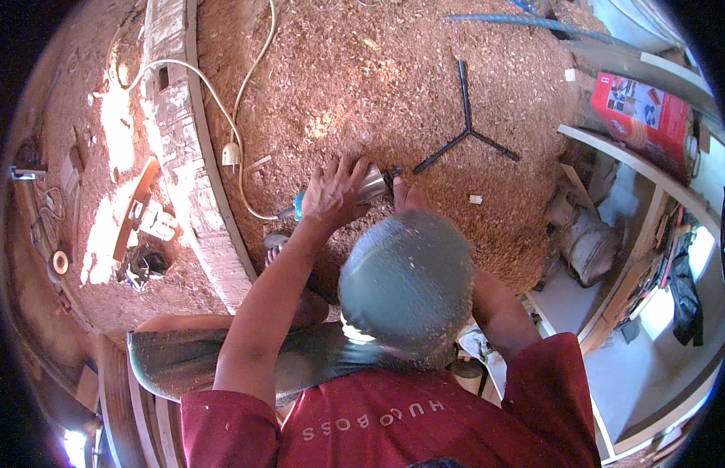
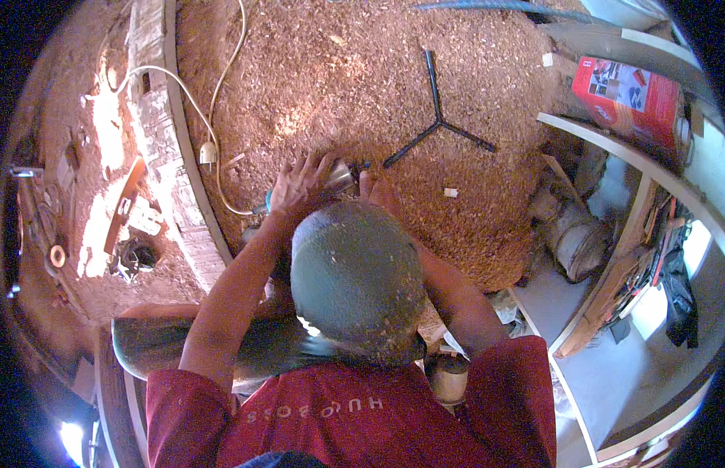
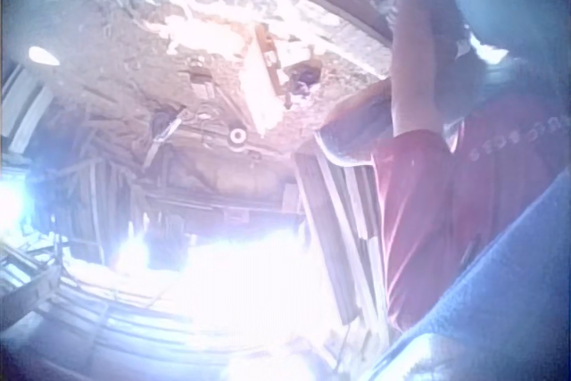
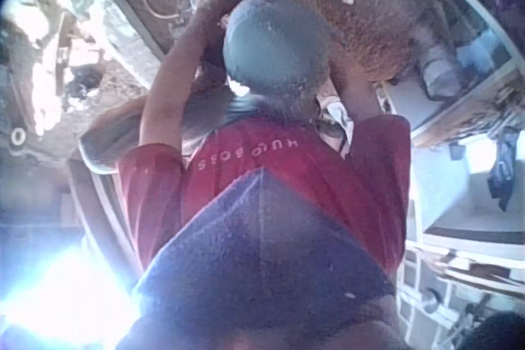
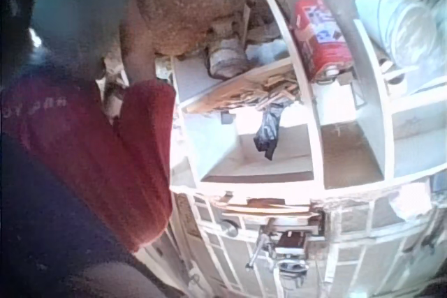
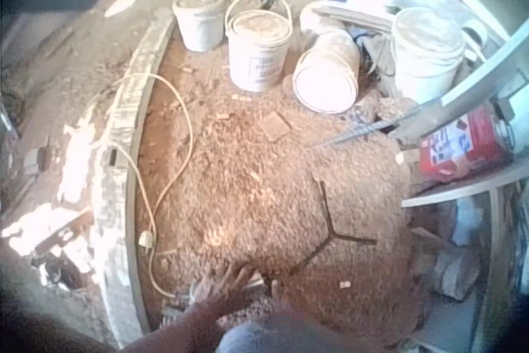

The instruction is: The person sitting on a workshop floor adjusts a wood router by using a wrench to tighten or loosen its components.

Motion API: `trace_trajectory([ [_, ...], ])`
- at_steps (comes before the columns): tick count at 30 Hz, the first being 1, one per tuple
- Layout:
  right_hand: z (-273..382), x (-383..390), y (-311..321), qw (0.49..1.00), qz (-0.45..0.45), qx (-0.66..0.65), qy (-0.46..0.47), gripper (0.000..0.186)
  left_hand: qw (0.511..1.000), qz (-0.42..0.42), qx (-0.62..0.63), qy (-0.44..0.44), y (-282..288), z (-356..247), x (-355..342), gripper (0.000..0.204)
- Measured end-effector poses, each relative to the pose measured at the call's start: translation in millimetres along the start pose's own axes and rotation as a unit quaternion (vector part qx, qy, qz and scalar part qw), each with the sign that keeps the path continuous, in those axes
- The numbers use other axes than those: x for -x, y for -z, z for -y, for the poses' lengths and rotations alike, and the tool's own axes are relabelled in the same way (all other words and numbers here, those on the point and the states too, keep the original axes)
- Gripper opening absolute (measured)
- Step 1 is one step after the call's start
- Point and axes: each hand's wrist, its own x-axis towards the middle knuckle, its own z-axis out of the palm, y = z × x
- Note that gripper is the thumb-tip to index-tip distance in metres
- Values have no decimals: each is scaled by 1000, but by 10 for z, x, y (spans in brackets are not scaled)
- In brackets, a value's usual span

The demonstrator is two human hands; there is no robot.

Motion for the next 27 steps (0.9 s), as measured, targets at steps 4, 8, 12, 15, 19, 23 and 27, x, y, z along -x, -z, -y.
trace_trajectory([
  [4,-36,197,111,1000,2,1,4,48,997,54,-39,32,-33,-27,-39,67],
  [8,-113,398,232,1000,6,-2,-13,48,997,13,-69,10,12,-44,-29,49],
  [12,-160,538,301,1000,4,-4,-28,48,998,39,-55,-3,-18,-22,-18,51],
  [15,-173,608,344,999,-2,-3,-32,47,997,45,-63,-14,-136,38,5,51],
  [19,-173,686,400,999,-7,0,-38,47,993,-21,-111,-45,-373,154,91,50],
  [23,-167,748,422,999,-14,4,-36,47,988,-7,-150,-40,-620,210,117,49],
  [27,-161,780,395,999,-15,8,-30,46,977,-33,-200,-58,-731,250,101,48],
])
